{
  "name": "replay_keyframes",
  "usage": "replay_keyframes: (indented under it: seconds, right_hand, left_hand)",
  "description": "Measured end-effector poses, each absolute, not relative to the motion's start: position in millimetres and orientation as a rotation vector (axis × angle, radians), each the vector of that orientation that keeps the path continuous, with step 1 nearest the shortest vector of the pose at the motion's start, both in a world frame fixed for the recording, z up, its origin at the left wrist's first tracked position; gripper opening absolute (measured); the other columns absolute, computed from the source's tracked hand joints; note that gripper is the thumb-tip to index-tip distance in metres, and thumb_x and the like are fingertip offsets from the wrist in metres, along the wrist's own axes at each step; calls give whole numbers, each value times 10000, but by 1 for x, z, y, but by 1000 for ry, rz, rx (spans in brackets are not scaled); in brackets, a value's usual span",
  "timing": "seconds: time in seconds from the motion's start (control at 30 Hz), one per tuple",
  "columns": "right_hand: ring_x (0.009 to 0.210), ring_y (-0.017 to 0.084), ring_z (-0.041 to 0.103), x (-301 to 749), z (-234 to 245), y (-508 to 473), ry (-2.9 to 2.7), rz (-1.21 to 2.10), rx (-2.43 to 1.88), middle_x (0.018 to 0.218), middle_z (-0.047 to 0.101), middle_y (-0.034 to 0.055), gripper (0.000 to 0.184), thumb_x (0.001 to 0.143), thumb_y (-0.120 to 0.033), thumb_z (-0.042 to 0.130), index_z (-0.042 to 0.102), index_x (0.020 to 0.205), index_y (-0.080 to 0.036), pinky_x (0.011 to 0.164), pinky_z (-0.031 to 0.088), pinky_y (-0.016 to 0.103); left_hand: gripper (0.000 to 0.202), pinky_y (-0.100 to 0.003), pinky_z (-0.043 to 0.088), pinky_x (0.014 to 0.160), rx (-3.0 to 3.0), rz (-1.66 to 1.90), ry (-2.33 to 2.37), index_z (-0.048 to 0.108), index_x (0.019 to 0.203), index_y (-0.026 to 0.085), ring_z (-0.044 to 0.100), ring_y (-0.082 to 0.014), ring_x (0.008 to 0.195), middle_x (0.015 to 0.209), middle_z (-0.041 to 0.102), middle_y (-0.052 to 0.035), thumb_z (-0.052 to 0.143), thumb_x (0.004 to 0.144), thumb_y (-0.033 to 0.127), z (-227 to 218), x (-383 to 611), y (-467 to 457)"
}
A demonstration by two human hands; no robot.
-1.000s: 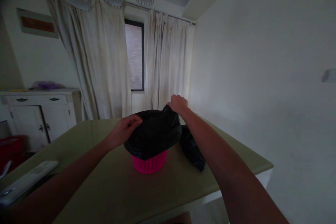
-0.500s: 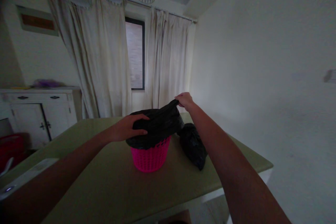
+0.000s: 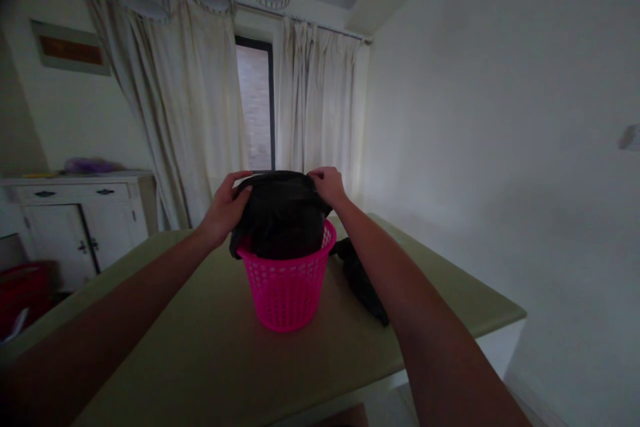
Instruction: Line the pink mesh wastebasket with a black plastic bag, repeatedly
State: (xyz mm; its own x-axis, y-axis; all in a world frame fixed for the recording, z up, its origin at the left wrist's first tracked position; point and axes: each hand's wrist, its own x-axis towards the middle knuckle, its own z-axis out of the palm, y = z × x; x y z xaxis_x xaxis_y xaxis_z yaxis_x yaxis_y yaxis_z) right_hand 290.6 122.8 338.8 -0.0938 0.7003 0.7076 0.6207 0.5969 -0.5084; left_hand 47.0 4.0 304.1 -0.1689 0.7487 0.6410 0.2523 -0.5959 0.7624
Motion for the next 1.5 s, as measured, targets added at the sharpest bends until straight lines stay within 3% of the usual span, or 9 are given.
replay_keyframes:
  seconds: [0.13, 0.33, 0.6, 0.77, 0.9, 1.03, 1.23, 1.37, 1.5]
  right_hand:
    - [1075, 200, 719, 279, 355, 125, -1854, -48, -914, 1156, 778, 88, 239, 902, -190, 648, 801, 1085, -186, 1053, 531, 362]
    - [1238, 223, 633, 250, 371, 132, -2123, -108, -663, 1275, 713, 105, 374, 867, -99, 574, 742, 1193, -173, 1117, 470, 421]
    - [1361, 209, 552, 206, 423, 81, -2264, -448, -234, 1420, 619, 93, 412, 1023, -127, 386, 648, 1326, -221, 1209, 382, 423]
    - [1548, 239, 331, 198, 458, 21, -2281, -819, -30, 1604, 467, 26, 494, 1070, -212, 317, 429, 1550, -248, 1291, 261, 493]
    - [1415, 295, 490, 206, 461, 14, -2284, -901, -245, 1558, 532, 24, 452, 1052, -299, 420, 494, 1498, -317, 1193, 411, 477]
    - [1136, 308, 672, 240, 439, 49, -2340, -906, -726, 1316, 686, 119, 307, 1046, -299, 467, 667, 1263, -216, 1010, 519, 471]
    - [1177, 339, 688, 330, 362, 103, -2438, -500, -1667, 1249, 735, 161, 281, 977, -347, 638, 731, 1203, -210, 981, 528, 460]
    - [1170, 336, 705, 385, 278, 108, -2508, -280, -1889, 1275, 726, 197, 394, 852, -299, 780, 742, 1214, -149, 978, 538, 411]
    - [1270, 338, 654, 418, 196, 104, -2517, 38, -1836, 1407, 655, 210, 740, 788, -483, 812, 621, 1425, -157, 1051, 511, 394]
  left_hand:
    - [490, -283, 539, 707, 1881, 1872, 1126, 532, 1430, 206, 653, -181, 795, 926, 712, -39, 488, 983, 402, 316, 40, -3]
    - [451, -335, 534, 839, 2248, 1518, 1269, 714, 1098, 182, 660, -236, 900, 901, 722, -40, 394, 1018, 490, 308, 43, -15]
    - [391, -403, 499, 1062, 2480, 1405, 1292, 655, 1305, 202, 687, -261, 1146, 1242, 742, -81, 469, 977, 306, 289, 43, -16]
    - [485, -462, 426, 1165, 2549, 1695, 1564, 622, 1399, 181, 601, -289, 1314, 1417, 660, -124, 368, 986, 212, 275, 23, -24]
    - [516, -498, 387, 1188, 2567, 1864, 1772, 634, 1401, 220, 534, -314, 1394, 1548, 567, -106, 376, 959, 156, 272, -2, -30]
    - [497, -452, 476, 1108, 2182, 1916, 1870, 575, 1440, 178, 649, -293, 1251, 1353, 698, -142, 360, 996, 238, 265, -32, -22]
    - [451, -461, 529, 1014, 1820, 1655, 2116, 627, 1342, 205, 703, -330, 1150, 1178, 754, -155, 371, 994, 335, 231, -74, -6]
    - [414, -437, 521, 1038, 1861, 1330, 2117, 676, 1213, 208, 718, -309, 1146, 1169, 772, -136, 377, 959, 342, 199, -87, 8]
    - [349, -433, 519, 1053, 1969, 974, 1962, 695, 1046, 181, 724, -324, 1144, 1181, 775, -168, 476, 860, 380, 169, -91, 19]
